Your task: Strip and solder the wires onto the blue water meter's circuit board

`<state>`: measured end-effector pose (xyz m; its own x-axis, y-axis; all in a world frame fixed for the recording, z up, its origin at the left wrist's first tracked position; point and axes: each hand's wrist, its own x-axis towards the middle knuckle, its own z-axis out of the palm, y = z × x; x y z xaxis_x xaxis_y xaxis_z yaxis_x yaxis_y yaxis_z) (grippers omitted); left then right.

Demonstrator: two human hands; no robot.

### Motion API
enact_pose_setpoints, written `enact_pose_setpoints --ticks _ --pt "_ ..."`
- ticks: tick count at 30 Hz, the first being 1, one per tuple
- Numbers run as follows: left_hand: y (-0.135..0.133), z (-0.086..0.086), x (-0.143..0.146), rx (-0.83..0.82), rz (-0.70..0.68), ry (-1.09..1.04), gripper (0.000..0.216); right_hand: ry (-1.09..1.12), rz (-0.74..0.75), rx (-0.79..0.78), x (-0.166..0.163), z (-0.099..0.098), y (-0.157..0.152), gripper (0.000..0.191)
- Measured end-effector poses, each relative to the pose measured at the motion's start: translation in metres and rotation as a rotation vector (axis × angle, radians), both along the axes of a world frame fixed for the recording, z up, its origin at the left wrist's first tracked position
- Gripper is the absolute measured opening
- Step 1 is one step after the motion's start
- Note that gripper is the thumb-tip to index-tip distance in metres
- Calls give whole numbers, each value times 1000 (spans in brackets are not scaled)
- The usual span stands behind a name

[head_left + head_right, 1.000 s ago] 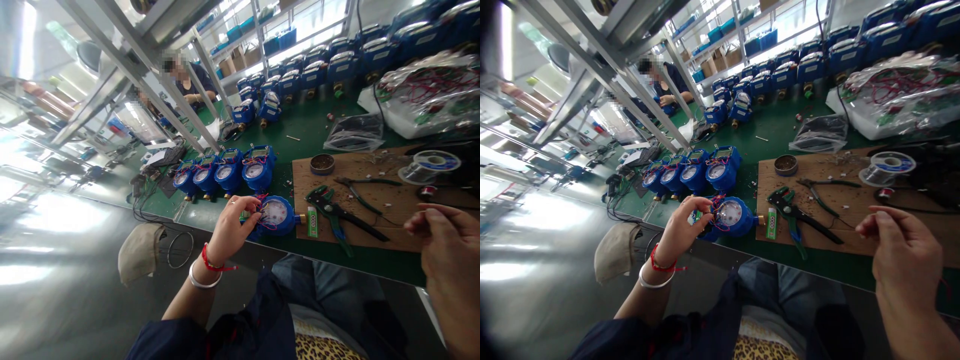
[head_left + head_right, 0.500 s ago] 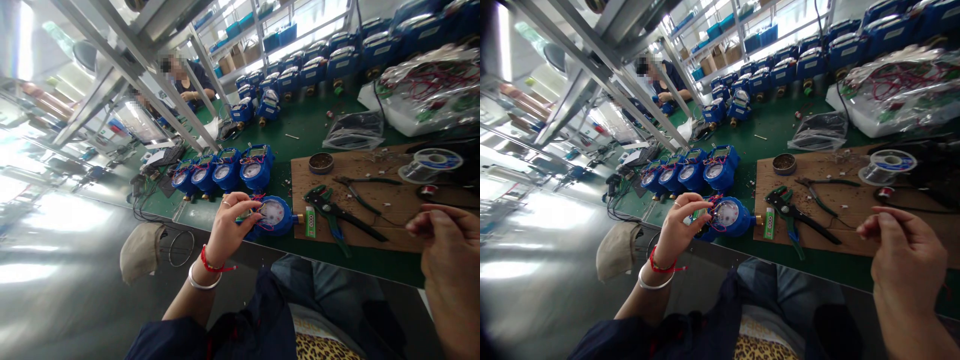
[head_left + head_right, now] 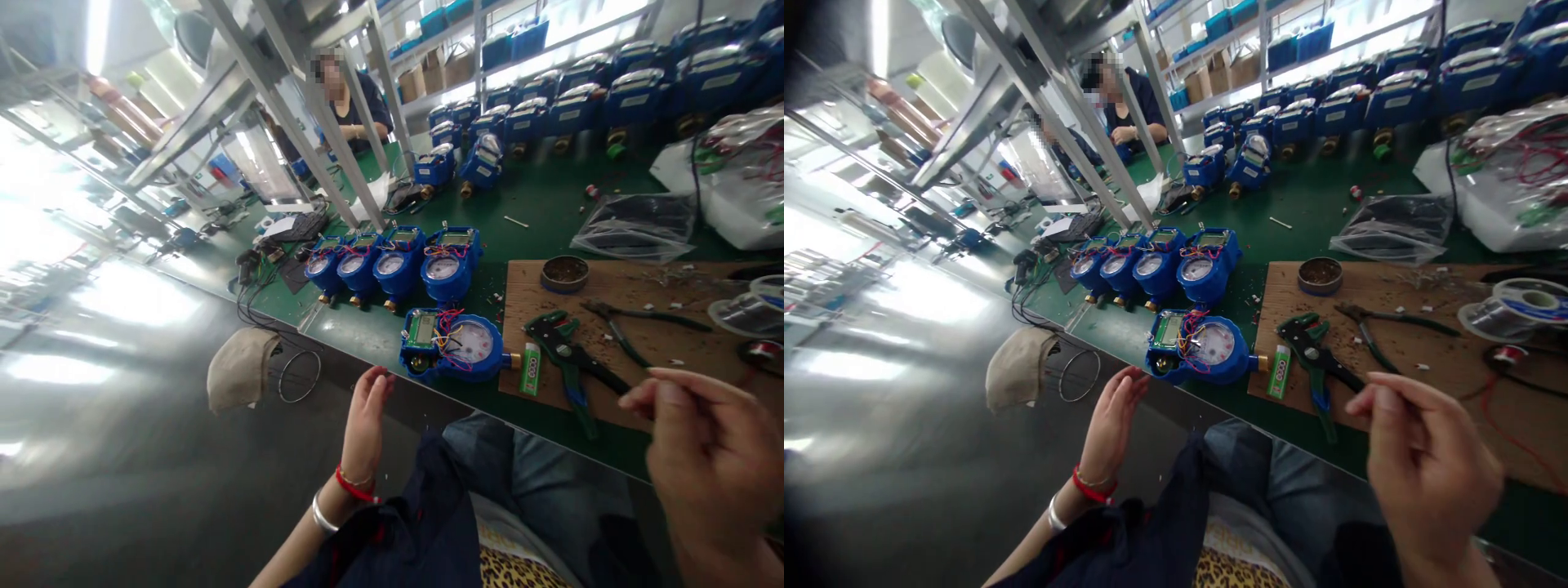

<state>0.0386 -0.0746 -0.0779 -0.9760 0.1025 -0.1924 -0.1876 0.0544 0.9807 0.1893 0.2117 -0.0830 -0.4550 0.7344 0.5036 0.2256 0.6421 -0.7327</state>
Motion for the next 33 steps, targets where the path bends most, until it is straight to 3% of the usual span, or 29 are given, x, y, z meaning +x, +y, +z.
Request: enact_pose_setpoints --ticks 2,4,8,11,14,16,19,21,24,26,33 --pt "5 -1 10 179 -82 -191 36 -29 246 50 -20 10 -20 19" --pt "12 3 15 324 -180 -320 35 -72 402 90 -42 16 -37 25" --pt "26 14 14 504 -261 -415 32 -173 500 109 -71 14 -54 38" --pt "33 18 10 541 -256 -439 32 -216 477 109 -74 10 -58 41" --pt "32 16 6 483 -243 -416 37 -238 450 95 -71 7 -59 42" --pt "26 14 4 332 -175 -284 43 -245 447 82 -70 6 -61 42" --pt "14 15 -1 -68 -44 183 52 -237 439 61 -70 5 -65 45" --pt "9 19 -6 -309 -34 546 54 -228 423 39 -71 5 -69 46" --pt "11 25 -13 -416 -67 822 55 -212 393 -1 -70 6 -71 46" --pt "15 24 -15 -347 -68 757 54 -197 389 -11 -69 7 -70 44" --pt "11 -1 -3 -78 -16 161 49 -196 432 -76 -77 6 -59 45"
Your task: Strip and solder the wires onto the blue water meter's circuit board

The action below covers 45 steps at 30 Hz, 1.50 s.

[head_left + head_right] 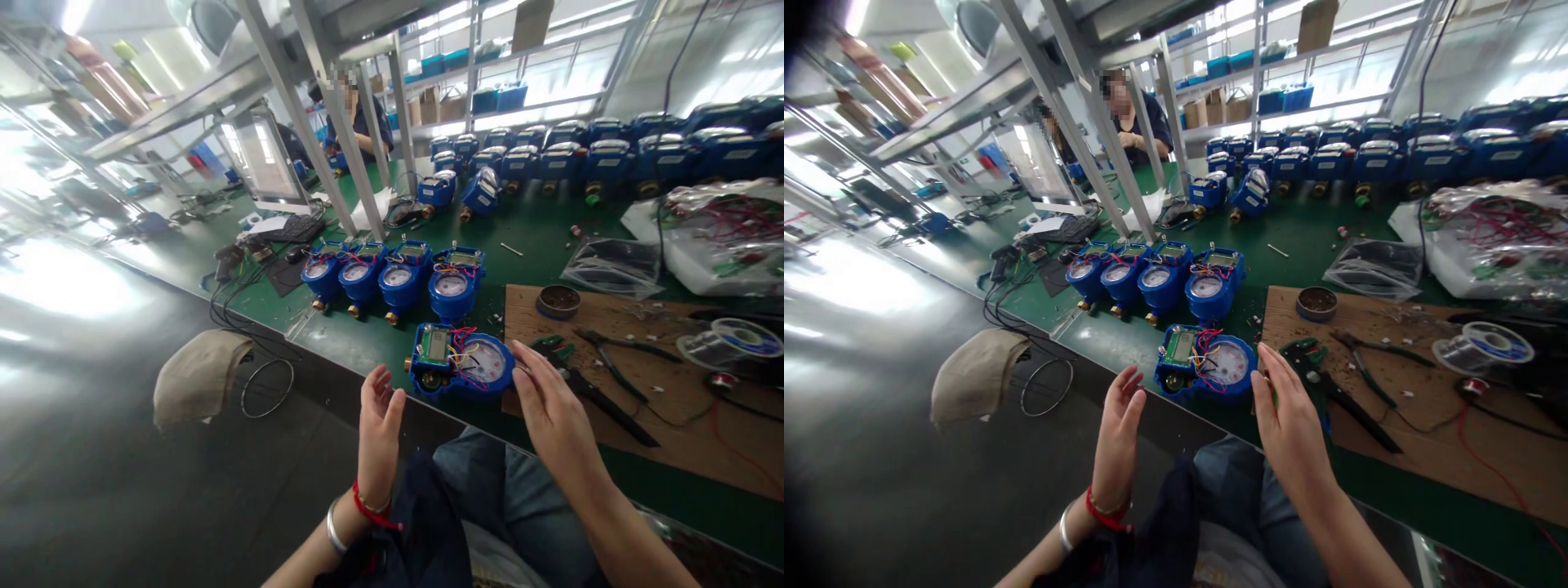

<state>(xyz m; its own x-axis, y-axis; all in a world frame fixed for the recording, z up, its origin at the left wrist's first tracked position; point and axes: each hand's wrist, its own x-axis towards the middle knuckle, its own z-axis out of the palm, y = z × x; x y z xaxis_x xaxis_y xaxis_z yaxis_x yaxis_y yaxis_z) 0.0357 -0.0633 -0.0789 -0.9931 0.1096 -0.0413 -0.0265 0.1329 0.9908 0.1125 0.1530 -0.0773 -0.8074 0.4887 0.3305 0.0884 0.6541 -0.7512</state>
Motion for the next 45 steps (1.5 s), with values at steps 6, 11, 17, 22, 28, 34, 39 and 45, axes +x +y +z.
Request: enact_pose_setpoints --ticks 6,11,17,22,28,34,39,45 --pt "-2 -14 21 184 -74 -256 47 -80 10 -149 -18 -2 7 49" --pt "0 -10 17 271 -135 -335 47 -143 26 -212 -21 -2 7 51" --pt "-1 -9 6 272 -127 -296 51 -150 27 -174 -20 -3 6 51" --pt "-1 -15 6 193 -121 -236 48 -139 23 -148 -21 -3 5 53" --pt "-6 9 -6 -227 -118 483 44 -108 20 -120 -22 -2 0 50" --pt "23 52 -22 -384 -304 939 35 -28 -151 5 -1 3 13 41" --pt "48 59 -28 -384 -292 972 28 -265 -189 196 27 -14 12 29" --pt "50 56 -26 -386 -239 945 28 -505 -237 329 24 -32 3 43"
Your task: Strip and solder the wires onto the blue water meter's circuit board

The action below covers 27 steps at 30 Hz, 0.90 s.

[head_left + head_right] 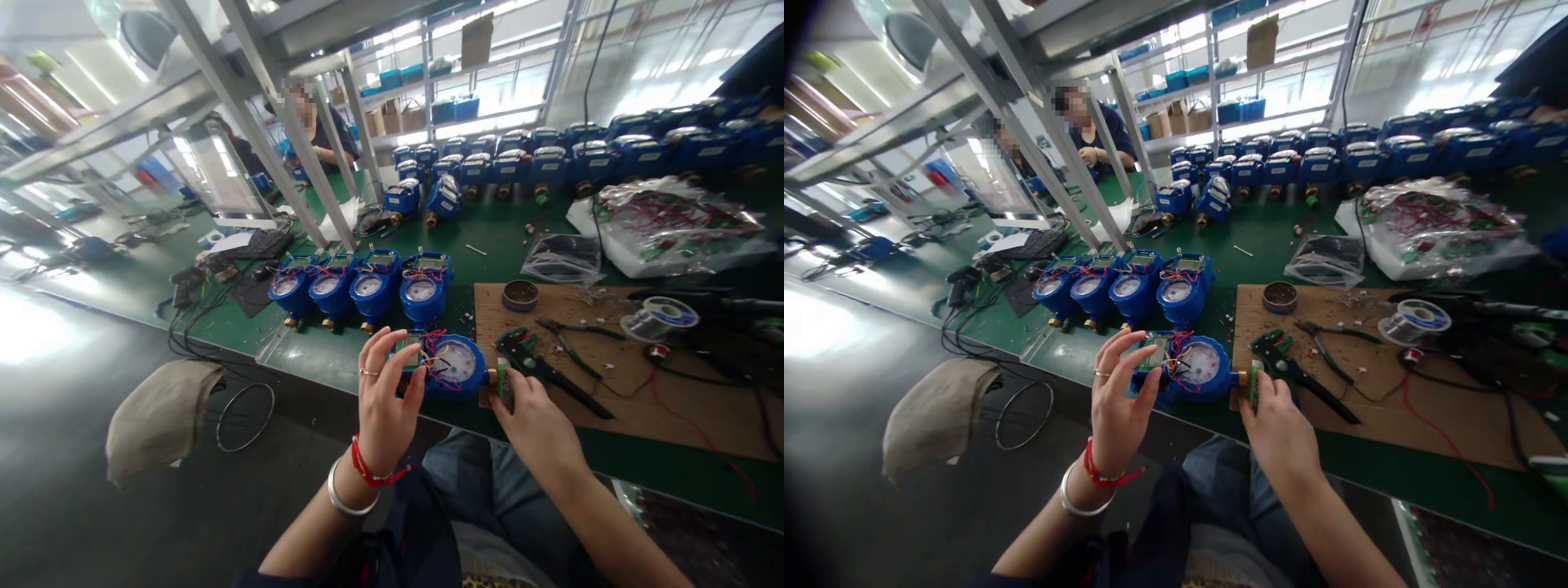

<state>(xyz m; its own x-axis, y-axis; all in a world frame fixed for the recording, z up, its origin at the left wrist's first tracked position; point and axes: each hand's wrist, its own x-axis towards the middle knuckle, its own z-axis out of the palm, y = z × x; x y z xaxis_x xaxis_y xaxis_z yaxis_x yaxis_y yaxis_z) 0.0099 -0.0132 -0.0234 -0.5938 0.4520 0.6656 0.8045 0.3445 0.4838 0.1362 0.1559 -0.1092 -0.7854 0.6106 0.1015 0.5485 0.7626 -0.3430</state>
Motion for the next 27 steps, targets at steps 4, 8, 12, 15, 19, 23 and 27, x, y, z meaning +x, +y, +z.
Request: enact_pose_setpoints --ticks 4,8,12,15,19,23,27 --pt "-10 0 1 16 33 6 28 -82 21 -4 -2 1 6 47" --pt "-23 -2 5 -5 80 -7 27 -42 68 -38 0 -3 18 35" --pt "-36 -7 11 -29 112 -14 26 -25 76 -192 1 -3 30 27" --pt "-42 -9 15 -45 129 -12 26 -47 6 -535 7 4 37 30" --pt "-44 -7 19 -60 134 -23 26 109 -95 -1060 31 16 41 37" --pt "-41 1 21 -48 117 -37 27 343 -42 -1403 56 28 29 39" --pt "-35 10 21 -48 77 -53 27 445 25 -1604 62 39 5 33"
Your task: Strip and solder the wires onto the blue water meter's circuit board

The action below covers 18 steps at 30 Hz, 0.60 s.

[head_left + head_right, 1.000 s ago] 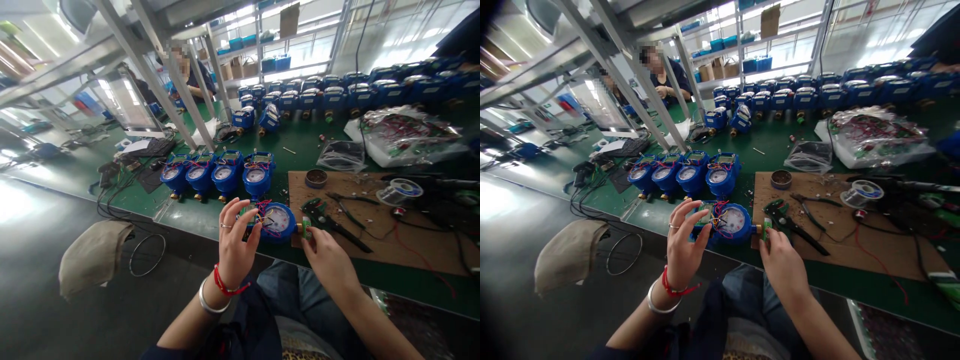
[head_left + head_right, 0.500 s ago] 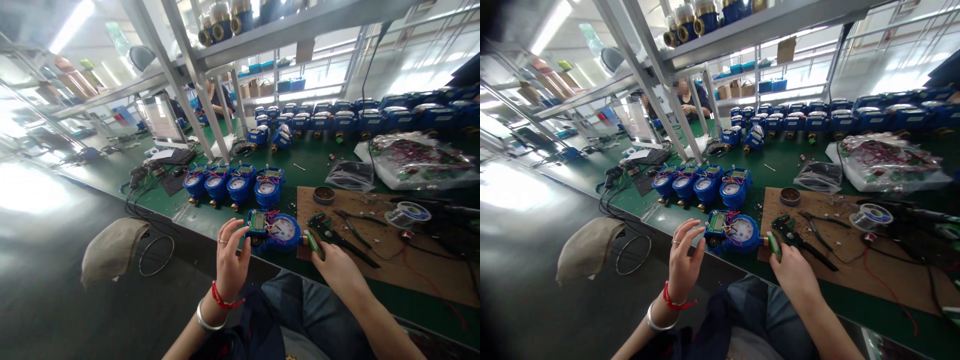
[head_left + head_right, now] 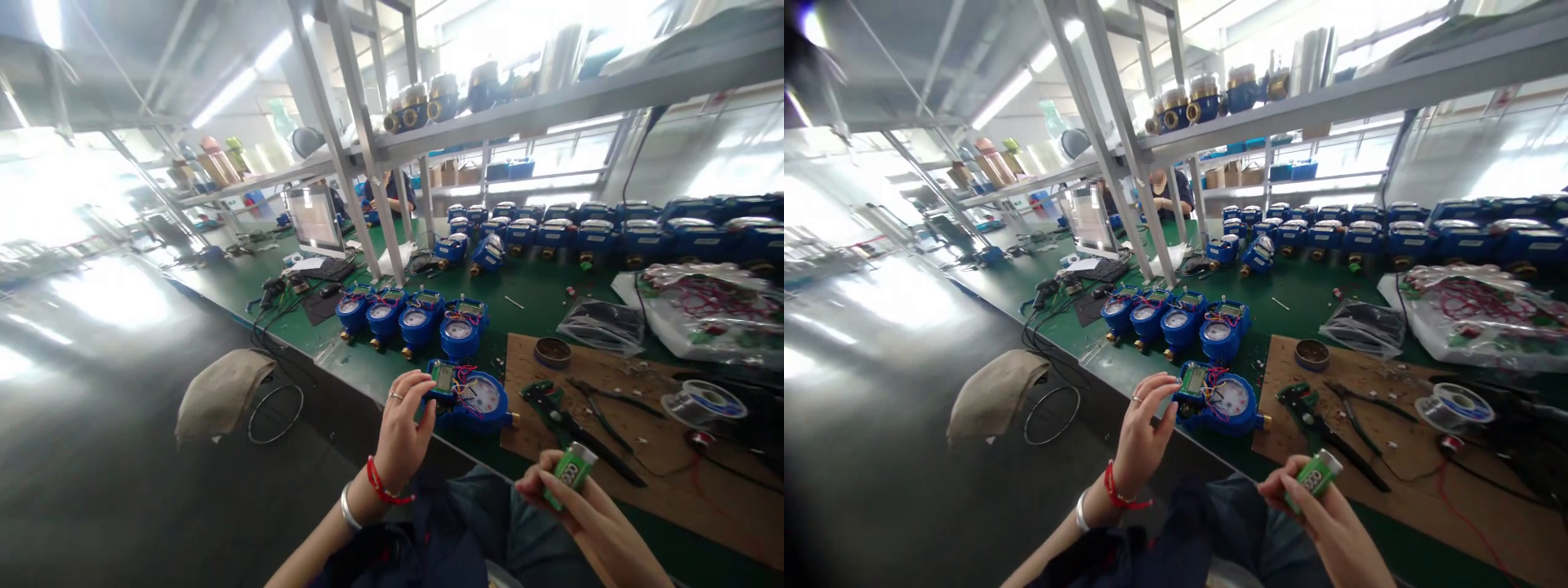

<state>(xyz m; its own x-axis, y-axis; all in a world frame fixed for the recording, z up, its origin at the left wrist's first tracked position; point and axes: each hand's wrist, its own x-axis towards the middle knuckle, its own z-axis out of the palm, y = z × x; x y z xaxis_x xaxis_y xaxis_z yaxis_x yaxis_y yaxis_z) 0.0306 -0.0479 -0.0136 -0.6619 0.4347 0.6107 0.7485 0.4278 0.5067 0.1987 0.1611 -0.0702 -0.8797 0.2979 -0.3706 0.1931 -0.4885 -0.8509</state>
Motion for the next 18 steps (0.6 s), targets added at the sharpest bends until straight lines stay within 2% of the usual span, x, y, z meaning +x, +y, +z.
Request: enact_pose_setpoints --ticks 6,13,18 --pt "3 10 1 -78 -67 -18 25 136 172 2 -23 14 -28 29" --pt "1 13 -4 -97 -78 2 25 202 250 -254 -50 9 -36 45" --pt "8 16 -9 -121 -111 4 25 208 280 -155 -46 25 -38 29"
